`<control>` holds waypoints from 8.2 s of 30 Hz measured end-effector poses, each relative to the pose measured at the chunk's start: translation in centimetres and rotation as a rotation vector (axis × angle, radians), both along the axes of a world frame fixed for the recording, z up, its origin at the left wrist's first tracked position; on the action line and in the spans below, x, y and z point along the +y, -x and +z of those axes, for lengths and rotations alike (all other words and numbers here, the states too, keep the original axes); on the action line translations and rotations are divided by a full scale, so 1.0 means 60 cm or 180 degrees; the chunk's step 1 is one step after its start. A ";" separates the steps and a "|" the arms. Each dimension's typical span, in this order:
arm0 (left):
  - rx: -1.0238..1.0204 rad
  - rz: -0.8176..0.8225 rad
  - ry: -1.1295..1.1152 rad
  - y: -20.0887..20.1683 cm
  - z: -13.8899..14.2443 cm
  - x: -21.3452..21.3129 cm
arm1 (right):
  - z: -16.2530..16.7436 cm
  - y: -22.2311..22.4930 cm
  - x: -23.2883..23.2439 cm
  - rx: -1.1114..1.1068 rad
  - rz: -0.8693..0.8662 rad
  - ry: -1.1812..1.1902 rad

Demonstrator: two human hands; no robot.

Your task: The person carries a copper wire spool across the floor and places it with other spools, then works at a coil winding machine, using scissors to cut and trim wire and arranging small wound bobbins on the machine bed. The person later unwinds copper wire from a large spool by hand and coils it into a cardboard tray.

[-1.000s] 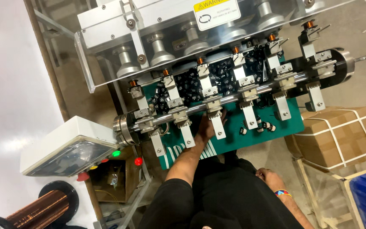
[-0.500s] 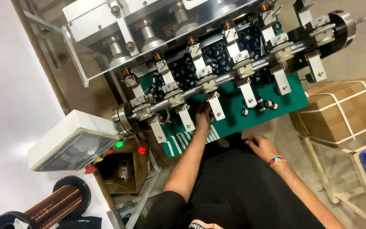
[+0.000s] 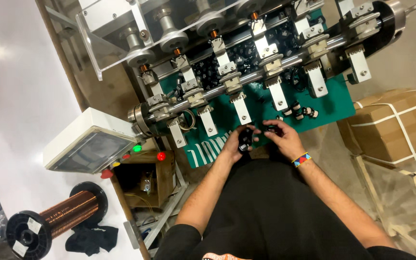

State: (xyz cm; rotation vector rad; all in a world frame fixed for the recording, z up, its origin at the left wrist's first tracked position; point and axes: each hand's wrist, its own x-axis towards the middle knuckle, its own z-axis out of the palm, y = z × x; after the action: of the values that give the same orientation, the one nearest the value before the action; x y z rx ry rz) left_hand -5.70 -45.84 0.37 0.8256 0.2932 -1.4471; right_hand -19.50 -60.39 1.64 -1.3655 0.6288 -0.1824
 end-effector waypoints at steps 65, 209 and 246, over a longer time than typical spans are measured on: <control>-0.0901 0.0621 -0.0992 0.175 0.053 -0.107 | 0.021 0.054 -0.236 -0.0234 -0.0409 -0.0875; -0.1888 0.1714 -0.0026 -0.087 0.005 0.319 | 0.010 -0.237 0.356 -0.0135 0.0044 -0.1375; -0.1679 -0.0508 -0.4132 0.481 0.068 0.306 | -0.044 -0.043 -0.248 0.0121 0.2637 0.4093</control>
State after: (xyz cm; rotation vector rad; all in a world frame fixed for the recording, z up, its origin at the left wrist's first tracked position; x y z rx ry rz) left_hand -34.57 -27.50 4.45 2.2580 0.7897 -0.9972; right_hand -16.91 -75.27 -1.02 -2.7492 -0.1747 0.1616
